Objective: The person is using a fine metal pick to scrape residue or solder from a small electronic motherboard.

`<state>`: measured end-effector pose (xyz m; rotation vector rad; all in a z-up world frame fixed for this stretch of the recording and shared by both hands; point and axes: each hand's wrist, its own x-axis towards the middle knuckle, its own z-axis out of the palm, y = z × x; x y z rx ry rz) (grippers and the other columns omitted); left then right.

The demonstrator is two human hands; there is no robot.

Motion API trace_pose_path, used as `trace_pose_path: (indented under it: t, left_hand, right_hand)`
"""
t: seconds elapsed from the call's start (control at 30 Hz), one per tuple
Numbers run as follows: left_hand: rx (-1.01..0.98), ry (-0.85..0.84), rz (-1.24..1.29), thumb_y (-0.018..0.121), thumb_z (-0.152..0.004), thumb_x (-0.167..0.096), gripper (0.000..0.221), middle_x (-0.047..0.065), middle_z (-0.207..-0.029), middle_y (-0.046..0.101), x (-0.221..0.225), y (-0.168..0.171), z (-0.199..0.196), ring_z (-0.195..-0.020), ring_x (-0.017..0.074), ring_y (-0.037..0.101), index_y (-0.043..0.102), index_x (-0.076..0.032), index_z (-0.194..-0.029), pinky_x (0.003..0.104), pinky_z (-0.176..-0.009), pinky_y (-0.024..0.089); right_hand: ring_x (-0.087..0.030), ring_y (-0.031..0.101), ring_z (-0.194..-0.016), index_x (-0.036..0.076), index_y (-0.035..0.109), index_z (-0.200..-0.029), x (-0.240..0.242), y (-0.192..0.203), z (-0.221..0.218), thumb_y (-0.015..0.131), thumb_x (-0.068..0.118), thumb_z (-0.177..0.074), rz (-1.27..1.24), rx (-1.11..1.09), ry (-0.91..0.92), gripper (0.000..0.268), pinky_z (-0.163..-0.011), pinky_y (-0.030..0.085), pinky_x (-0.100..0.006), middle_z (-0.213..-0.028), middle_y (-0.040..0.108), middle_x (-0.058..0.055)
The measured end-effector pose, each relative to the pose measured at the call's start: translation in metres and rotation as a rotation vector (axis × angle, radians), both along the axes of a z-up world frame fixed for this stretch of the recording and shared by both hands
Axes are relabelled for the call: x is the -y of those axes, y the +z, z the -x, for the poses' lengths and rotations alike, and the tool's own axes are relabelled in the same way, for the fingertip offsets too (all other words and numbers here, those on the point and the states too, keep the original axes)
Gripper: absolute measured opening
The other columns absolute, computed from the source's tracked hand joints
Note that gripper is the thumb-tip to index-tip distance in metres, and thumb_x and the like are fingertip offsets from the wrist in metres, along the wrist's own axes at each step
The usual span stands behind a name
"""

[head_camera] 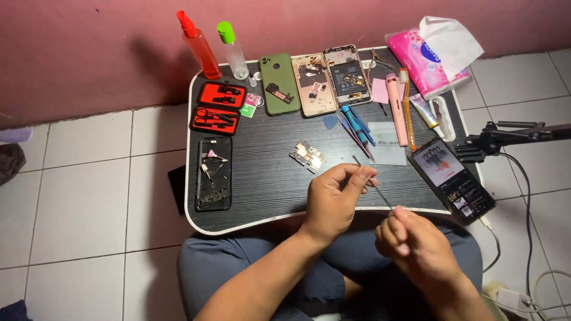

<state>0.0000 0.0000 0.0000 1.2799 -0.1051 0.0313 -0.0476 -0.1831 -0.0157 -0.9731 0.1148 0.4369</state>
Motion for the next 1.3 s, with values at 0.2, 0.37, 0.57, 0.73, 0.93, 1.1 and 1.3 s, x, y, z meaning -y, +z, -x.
trace_pose_path:
  t: [0.2,0.37,0.57,0.73,0.93,1.1,1.3]
  left_hand:
    - [0.034,0.126,-0.079,0.066,-0.099,-0.020,0.020,0.004,-0.088,0.076,-0.024,0.003,0.005,-0.074,0.0098,0.063,0.074,-0.002,-0.094,0.023,-0.071,0.054]
    - [0.101,0.104,-0.025,0.065,-0.101,-0.020,0.021,0.003,-0.088,0.075,-0.031,0.006,0.009,-0.075,0.0099,0.064,0.074,-0.002,-0.098,0.023,-0.073,0.055]
    - [0.115,0.076,-0.014,0.068,-0.101,-0.025,0.022,0.003,-0.083,0.076,-0.038,0.008,0.017,-0.077,0.0098,0.067,0.077,-0.006,-0.093,0.025,-0.075,0.057]
    - [0.092,0.033,-0.009,0.070,-0.101,-0.025,0.022,0.004,-0.084,0.077,-0.040,0.003,0.024,-0.085,0.0069,0.064,0.078,-0.011,-0.087,0.028,-0.079,0.055]
    - [0.293,0.119,-0.241,0.076,-0.096,-0.027,0.019,0.003,-0.085,0.077,-0.058,-0.013,-0.009,-0.083,0.0193,0.075,0.077,-0.014,-0.083,0.030,-0.079,0.058]
    - [0.482,0.198,-1.163,0.074,-0.086,-0.023,0.035,0.009,-0.125,0.068,-0.098,-0.024,-0.034,-0.126,0.0336,0.057,0.074,-0.014,-0.119,0.050,-0.100,0.044]
    - [0.438,0.043,-1.208,0.073,-0.081,-0.026,0.049,0.005,-0.131,0.066,-0.102,-0.032,-0.047,-0.136,0.0319,0.051,0.068,-0.019,-0.129,0.051,-0.108,0.034]
  right_hand:
    - [-0.025,0.058,-0.067,0.001,0.067,-0.087,-0.036,0.029,-0.010,0.072,0.002,-0.093,1.620,1.221,-0.238,0.009,-0.064,0.047,-0.037,-0.080,0.068,-0.009]
    - [-0.019,0.043,-0.059,0.005,0.060,-0.077,-0.041,0.021,-0.005,0.056,0.014,-0.104,0.773,0.577,-0.226,0.029,-0.058,0.037,-0.033,-0.065,0.051,-0.004]
    - [-0.016,0.045,-0.054,0.000,0.064,-0.097,-0.050,0.036,0.017,0.049,0.021,-0.111,0.534,0.140,-0.155,0.029,-0.049,0.037,-0.029,-0.067,0.053,-0.011]
    - [-0.013,0.045,-0.053,-0.001,0.056,-0.140,-0.068,0.051,0.012,0.050,0.007,-0.105,0.710,0.510,-0.119,0.036,-0.048,0.040,-0.025,-0.067,0.055,-0.011]
    - [-0.010,0.040,-0.060,0.006,0.073,-0.125,-0.076,0.033,-0.032,0.059,0.006,-0.103,0.872,0.674,-0.214,0.026,-0.056,0.041,-0.024,-0.059,0.051,0.000]
    - [-0.014,0.046,-0.049,0.009,0.081,-0.105,-0.044,-0.005,-0.088,0.071,0.007,-0.095,1.113,0.854,-0.107,0.014,-0.051,0.041,-0.027,-0.047,0.054,-0.003]
    - [-0.018,0.057,-0.051,0.009,0.081,-0.104,-0.035,-0.010,-0.097,0.072,0.005,-0.087,1.142,0.811,0.012,0.019,-0.055,0.049,-0.030,-0.050,0.061,-0.010]
